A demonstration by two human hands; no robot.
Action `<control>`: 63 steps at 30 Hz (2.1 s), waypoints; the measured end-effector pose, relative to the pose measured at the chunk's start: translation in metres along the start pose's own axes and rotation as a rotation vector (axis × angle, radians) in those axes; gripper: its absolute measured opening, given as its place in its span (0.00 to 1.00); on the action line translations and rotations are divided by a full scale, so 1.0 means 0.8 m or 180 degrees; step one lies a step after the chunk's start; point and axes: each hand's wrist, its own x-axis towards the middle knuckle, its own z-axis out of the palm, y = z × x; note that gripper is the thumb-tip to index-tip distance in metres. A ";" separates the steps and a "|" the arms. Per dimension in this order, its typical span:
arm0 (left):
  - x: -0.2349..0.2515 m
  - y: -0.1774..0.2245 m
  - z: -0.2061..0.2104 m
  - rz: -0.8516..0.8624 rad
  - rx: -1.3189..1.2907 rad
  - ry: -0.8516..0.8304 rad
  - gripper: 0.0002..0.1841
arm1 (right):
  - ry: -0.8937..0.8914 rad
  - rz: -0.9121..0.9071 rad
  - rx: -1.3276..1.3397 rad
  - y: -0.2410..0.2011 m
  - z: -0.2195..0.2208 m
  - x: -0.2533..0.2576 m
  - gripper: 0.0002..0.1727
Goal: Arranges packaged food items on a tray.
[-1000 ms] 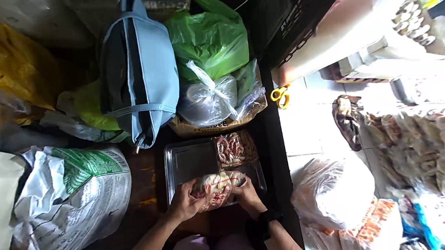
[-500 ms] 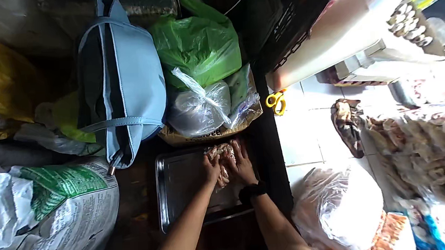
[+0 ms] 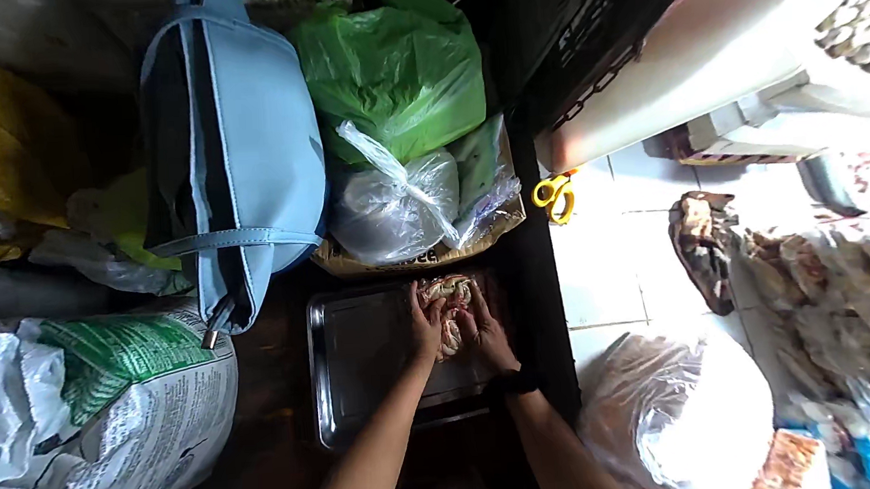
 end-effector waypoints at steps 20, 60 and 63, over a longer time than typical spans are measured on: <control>0.013 -0.266 -0.253 -0.2218 0.0833 -0.0954 0.23 | 0.0426 0.2192 -0.1069 0.027 0.024 -0.066 0.26; -0.098 -0.139 -0.214 -0.1975 -0.3218 -0.0386 0.42 | -0.1439 0.0650 0.1687 -0.029 0.128 0.052 0.35; -0.114 -0.142 -0.248 -0.2072 -0.3356 0.0723 0.41 | -0.2305 0.0421 0.1546 -0.099 0.189 0.086 0.34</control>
